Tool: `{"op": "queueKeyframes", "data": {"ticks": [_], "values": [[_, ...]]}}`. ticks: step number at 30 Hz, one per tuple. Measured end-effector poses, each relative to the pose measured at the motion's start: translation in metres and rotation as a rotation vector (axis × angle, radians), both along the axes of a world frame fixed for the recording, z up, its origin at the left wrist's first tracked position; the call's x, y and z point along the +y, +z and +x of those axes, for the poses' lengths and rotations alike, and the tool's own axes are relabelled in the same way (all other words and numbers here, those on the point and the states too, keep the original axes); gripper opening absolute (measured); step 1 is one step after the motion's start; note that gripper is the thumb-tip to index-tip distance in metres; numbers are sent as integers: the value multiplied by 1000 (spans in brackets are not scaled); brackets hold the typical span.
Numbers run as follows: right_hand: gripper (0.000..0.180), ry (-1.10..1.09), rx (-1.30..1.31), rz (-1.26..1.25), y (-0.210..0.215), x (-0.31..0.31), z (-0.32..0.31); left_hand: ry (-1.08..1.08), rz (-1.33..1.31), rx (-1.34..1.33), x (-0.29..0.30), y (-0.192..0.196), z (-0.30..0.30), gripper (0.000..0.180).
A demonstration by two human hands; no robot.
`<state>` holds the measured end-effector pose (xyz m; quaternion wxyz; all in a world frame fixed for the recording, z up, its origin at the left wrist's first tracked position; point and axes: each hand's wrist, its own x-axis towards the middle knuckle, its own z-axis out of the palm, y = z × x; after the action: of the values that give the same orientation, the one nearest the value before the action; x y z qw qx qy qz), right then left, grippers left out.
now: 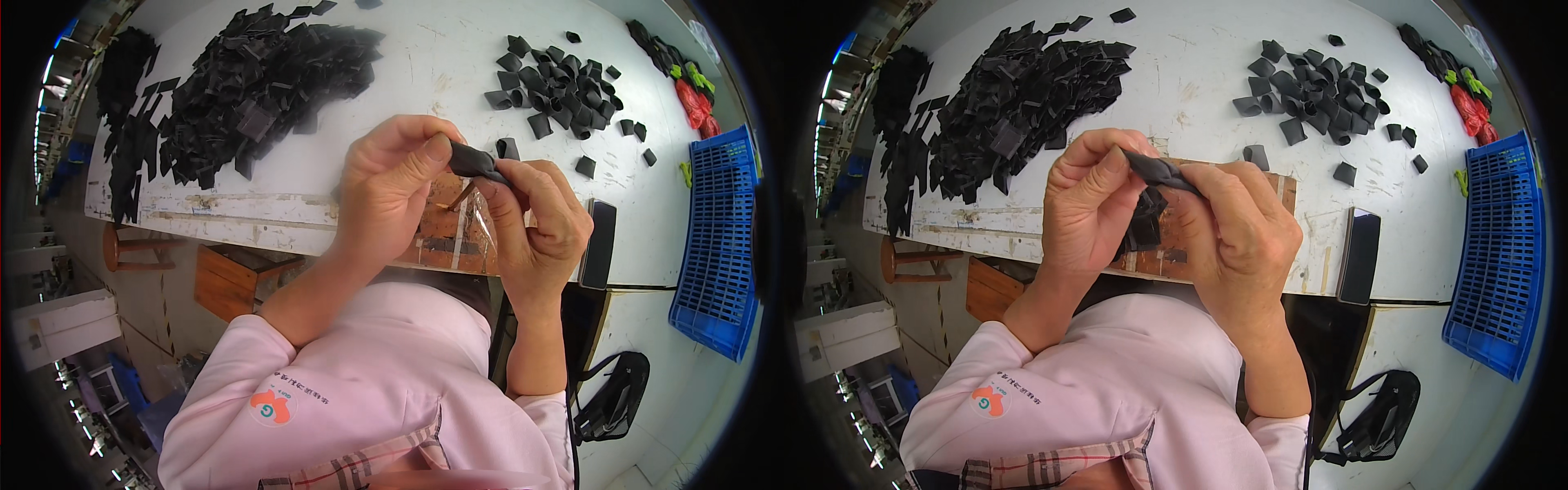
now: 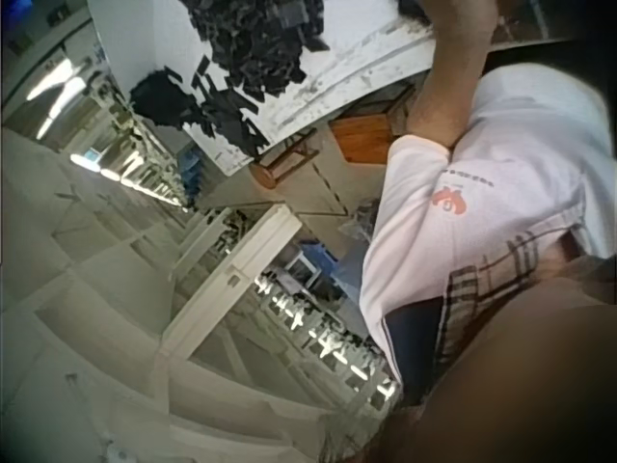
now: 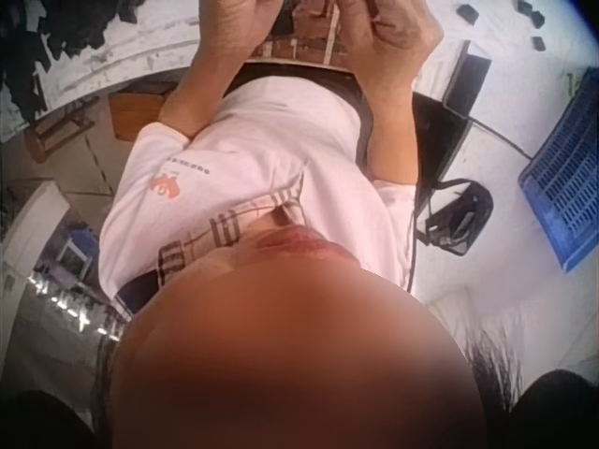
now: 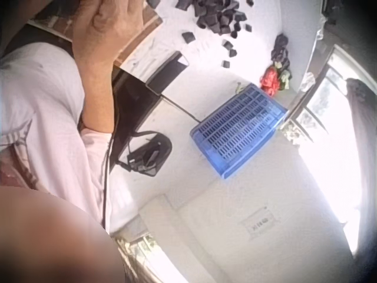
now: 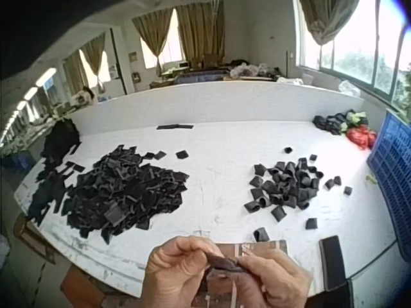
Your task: The recorder is applying a liquid adhesive using a small brush to small black rectangular components on a workbench in an industrial setting.
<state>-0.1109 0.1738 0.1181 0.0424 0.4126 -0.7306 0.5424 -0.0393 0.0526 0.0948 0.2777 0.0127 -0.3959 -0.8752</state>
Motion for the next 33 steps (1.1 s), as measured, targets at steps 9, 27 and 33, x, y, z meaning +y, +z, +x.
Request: {"op": "queueKeyframes", "data": {"ticks": [9,27,33], "values": [[10,131,-644,-214,-16,8,5,8,0,2,1,-4,-2,13],[15,126,-52,10,8,1,-12,-3,114,73,4,-15,-5,12],[8,92,-20,23,-11,6,-13,20,-74,63,4,-19,-1,14]]}}
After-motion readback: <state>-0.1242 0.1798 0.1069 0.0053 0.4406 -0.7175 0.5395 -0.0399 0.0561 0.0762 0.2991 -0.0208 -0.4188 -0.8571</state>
